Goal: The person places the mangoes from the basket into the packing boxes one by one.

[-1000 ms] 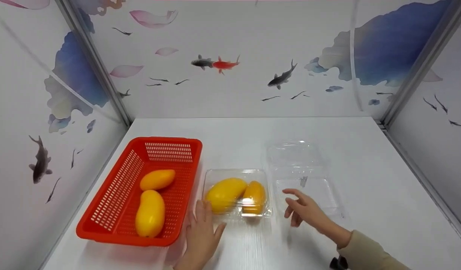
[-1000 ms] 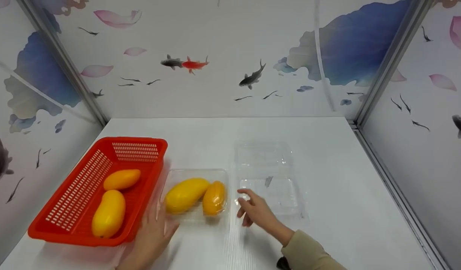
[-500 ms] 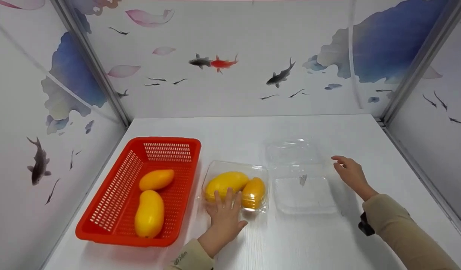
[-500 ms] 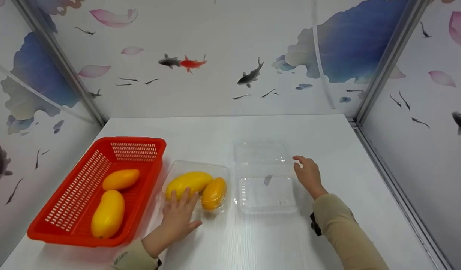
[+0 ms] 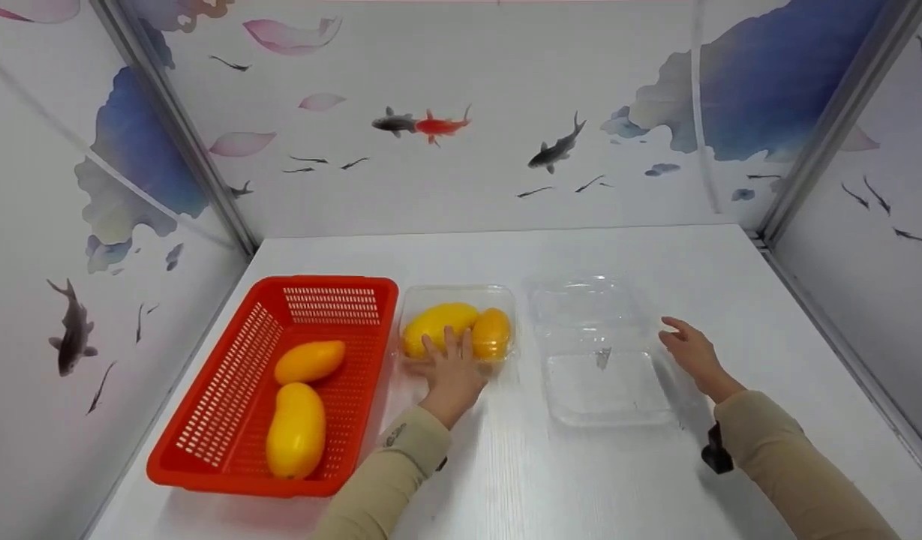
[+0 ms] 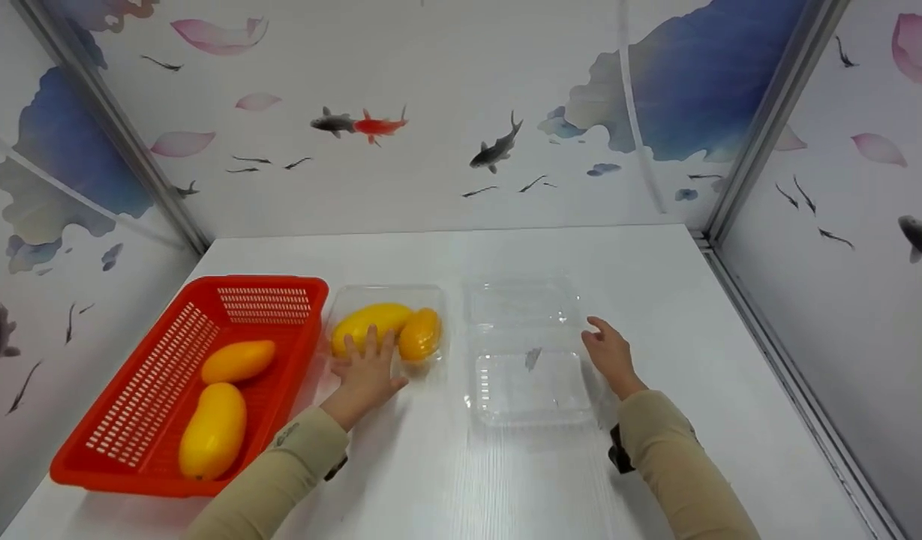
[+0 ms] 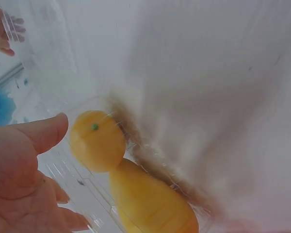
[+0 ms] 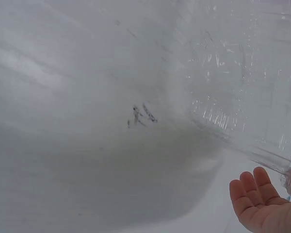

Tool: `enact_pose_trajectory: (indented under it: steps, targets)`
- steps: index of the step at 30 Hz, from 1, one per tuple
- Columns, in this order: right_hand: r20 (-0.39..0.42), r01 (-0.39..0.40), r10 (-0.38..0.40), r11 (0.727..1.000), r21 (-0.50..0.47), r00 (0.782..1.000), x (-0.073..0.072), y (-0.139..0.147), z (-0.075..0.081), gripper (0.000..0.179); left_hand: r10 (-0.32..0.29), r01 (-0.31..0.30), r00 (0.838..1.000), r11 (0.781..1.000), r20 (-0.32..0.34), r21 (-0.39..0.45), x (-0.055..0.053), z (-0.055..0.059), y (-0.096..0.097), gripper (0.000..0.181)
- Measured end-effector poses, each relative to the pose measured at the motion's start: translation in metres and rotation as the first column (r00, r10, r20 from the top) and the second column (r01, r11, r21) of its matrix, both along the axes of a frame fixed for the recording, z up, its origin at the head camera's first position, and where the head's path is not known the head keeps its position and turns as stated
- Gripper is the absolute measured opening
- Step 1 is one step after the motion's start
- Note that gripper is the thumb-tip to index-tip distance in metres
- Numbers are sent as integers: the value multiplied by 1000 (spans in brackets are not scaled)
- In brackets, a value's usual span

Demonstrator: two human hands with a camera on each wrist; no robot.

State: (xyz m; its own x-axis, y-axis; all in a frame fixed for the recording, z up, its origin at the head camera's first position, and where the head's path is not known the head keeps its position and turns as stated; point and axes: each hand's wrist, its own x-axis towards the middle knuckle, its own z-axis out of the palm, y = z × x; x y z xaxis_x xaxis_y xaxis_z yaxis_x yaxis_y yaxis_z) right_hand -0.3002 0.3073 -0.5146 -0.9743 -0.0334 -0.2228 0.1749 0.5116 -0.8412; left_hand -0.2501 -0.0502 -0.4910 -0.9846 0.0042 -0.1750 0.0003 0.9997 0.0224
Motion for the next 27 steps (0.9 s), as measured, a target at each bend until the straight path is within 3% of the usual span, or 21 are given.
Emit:
enact_pose_trajectory:
  steps: [3, 9, 14, 18, 20, 23, 27]
  targets:
    - [27, 1, 0, 998, -64, 1000, 2, -2, 0, 60, 49, -49, 999, 997, 0, 62, -21, 0, 1, 80]
    - [46, -1, 8, 989, -146, 999, 5, -5, -2, 62, 61, -60, 997, 998, -41, 37, -48, -1, -2, 73]
    - [67, 21, -11, 988, -152, 998, 5, -10, -5, 60, 59, -56, 998, 992, -27, 116, -56, 7, -7, 72]
    - [87, 42, -28, 987, -155, 996, 6, -15, -7, 58, 106, -104, 994, 973, 4, 205, -57, 21, -13, 78]
    - [91, 53, -39, 985, -161, 995, 8, -18, -7, 57, 137, -127, 990, 963, -26, 238, -57, 30, -17, 73]
    - [87, 64, -49, 983, -174, 995, 12, -22, -7, 57, 206, -151, 973, 911, -106, 384, -57, 49, -28, 66]
    - [90, 86, -69, 976, -201, 994, 15, -27, -8, 56, 269, -122, 947, 806, -175, 579, -56, 77, -54, 62]
